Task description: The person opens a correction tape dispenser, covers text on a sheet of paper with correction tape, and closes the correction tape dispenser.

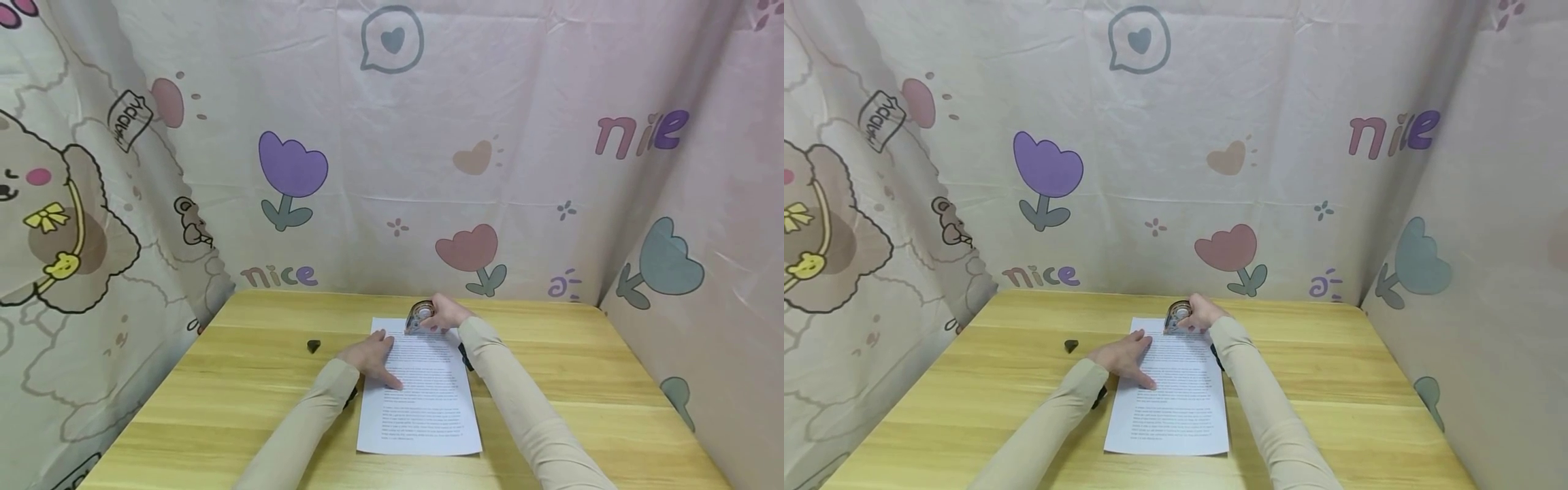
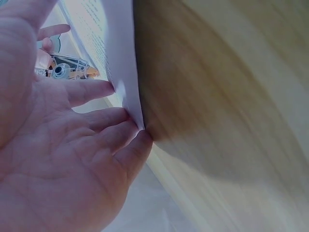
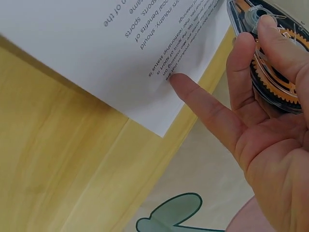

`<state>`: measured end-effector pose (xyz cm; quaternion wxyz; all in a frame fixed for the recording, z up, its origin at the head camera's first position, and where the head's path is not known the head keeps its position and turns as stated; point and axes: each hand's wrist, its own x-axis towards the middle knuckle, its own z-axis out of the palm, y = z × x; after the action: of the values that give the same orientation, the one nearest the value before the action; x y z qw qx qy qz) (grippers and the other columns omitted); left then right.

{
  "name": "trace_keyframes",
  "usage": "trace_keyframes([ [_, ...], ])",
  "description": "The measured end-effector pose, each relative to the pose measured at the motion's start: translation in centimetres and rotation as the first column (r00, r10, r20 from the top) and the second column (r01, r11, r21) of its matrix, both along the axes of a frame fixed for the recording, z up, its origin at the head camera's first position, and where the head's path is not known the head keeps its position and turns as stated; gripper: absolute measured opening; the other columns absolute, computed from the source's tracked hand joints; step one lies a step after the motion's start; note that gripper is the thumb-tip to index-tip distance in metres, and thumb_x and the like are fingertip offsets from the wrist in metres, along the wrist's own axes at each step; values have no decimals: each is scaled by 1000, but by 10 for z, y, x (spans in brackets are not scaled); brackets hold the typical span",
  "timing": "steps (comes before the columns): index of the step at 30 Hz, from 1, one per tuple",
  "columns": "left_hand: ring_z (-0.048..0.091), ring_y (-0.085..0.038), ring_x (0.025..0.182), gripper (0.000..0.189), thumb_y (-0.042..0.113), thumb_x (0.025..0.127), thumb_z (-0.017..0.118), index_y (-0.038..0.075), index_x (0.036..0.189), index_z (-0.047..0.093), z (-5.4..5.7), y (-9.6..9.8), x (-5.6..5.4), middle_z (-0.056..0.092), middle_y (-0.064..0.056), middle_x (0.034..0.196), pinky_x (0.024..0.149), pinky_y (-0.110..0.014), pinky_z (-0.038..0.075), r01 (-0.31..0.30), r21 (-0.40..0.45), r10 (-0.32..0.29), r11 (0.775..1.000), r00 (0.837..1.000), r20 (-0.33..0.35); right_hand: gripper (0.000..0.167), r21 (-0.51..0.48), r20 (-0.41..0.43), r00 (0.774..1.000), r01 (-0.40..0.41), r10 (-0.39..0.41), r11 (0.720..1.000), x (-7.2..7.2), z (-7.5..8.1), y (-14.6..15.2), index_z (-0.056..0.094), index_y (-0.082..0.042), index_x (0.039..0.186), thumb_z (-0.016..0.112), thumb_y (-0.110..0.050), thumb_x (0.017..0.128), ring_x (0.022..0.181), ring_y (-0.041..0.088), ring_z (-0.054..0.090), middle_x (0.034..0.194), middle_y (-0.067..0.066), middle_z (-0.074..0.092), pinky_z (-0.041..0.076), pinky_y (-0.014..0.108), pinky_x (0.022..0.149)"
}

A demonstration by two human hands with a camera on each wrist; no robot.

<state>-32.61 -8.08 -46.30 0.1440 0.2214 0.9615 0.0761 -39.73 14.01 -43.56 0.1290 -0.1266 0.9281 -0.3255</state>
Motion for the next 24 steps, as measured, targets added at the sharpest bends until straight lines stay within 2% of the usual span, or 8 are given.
trace_keyframes([
  [9,27,-34,148,116,67,65,80,3,151,34,0,0,0,27,-22,159,119,-47,31,-3,14,3,1000,1000,-1,24,-17,0,1000,4,-4,1000,2,2,2,60,1,99,75,-12,86,78,26,68,84,9,69,61,45,72],
  [18,27,-33,148,116,66,65,80,3,151,34,0,0,1,27,-21,159,119,-47,31,-15,8,15,1000,1000,2,18,-20,1,1000,-13,13,1000,0,-1,5,66,1,95,75,-12,87,83,33,70,86,12,72,61,46,69],
  [24,28,-33,147,116,66,65,80,4,151,34,-1,0,1,27,-20,159,118,-47,32,-15,6,15,1000,1000,0,27,-7,2,1000,-1,1,1000,0,-2,7,59,2,101,75,-13,86,79,27,68,87,10,69,61,42,70],
])
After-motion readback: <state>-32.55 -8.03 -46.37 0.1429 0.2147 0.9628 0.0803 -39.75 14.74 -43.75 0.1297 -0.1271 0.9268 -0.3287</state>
